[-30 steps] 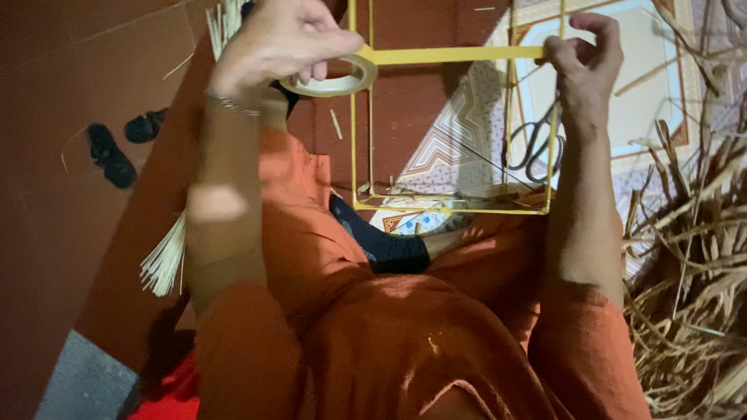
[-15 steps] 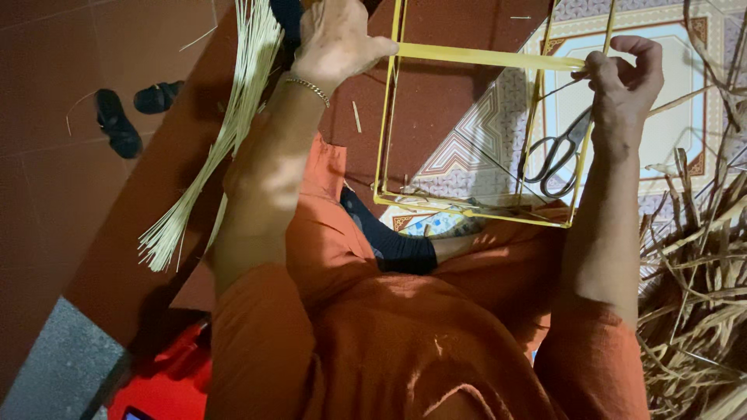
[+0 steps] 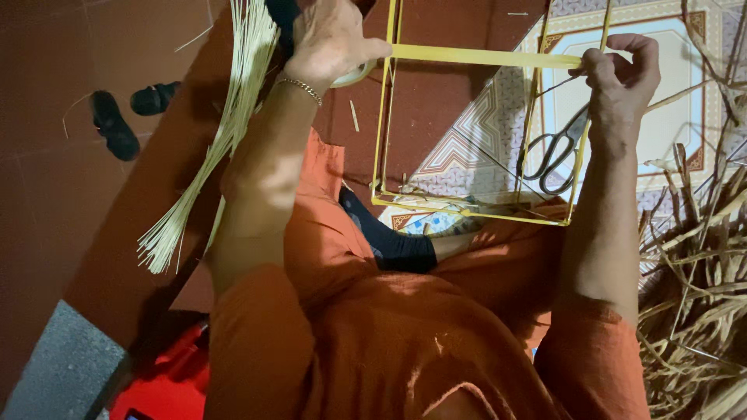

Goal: The person sits on the floor and weaves thin bamboo strips into a rectangular frame. They use scissors to cut the strips and tape to secure the joints, gradually building the basket structure.

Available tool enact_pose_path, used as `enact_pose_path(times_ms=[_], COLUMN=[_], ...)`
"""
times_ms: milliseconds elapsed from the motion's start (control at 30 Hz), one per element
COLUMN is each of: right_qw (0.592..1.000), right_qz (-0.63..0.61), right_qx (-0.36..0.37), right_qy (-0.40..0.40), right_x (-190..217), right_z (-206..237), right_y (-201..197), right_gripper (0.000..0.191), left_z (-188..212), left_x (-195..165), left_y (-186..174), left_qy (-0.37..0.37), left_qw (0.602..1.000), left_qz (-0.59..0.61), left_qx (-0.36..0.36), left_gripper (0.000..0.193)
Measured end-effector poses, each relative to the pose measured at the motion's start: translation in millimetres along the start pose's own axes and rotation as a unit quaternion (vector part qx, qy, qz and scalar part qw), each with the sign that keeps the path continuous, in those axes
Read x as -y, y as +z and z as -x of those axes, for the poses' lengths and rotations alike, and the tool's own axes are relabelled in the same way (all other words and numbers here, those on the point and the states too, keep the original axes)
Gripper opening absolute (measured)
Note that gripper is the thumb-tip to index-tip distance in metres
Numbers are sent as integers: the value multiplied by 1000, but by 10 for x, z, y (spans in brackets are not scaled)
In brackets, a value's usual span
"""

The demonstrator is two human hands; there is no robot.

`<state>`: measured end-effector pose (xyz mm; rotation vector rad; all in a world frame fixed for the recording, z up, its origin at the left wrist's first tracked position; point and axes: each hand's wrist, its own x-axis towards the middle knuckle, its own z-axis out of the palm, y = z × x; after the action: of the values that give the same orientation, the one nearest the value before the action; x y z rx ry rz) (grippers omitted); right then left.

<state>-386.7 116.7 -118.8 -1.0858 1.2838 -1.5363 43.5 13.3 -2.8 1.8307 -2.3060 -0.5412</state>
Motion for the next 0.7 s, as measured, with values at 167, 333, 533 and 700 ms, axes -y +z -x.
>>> enact_pose_path(times_ms=[167,333,533,700], right_qw=[998,847,718,695], right_qz=[4,436,547,576], right_qx=[44,18,85,147], right_qy=[-49,-304,-422,-404], right_x=[150,425,629,514], right_z=[79,75,-58,-82], right_y=[79,154,195,68], right_gripper=[25,20,20,12], left_z=[-6,40,82,60], left_x=[63,-11,-60,-116], left_y=[183,501,416,485], left_qy=[43,157,203,270], left_qw=[998,987,978,953], left_qz=[38,10,-11,-78], left_qx=[-8,-18,-36,-111], left_gripper=[34,26,21,26])
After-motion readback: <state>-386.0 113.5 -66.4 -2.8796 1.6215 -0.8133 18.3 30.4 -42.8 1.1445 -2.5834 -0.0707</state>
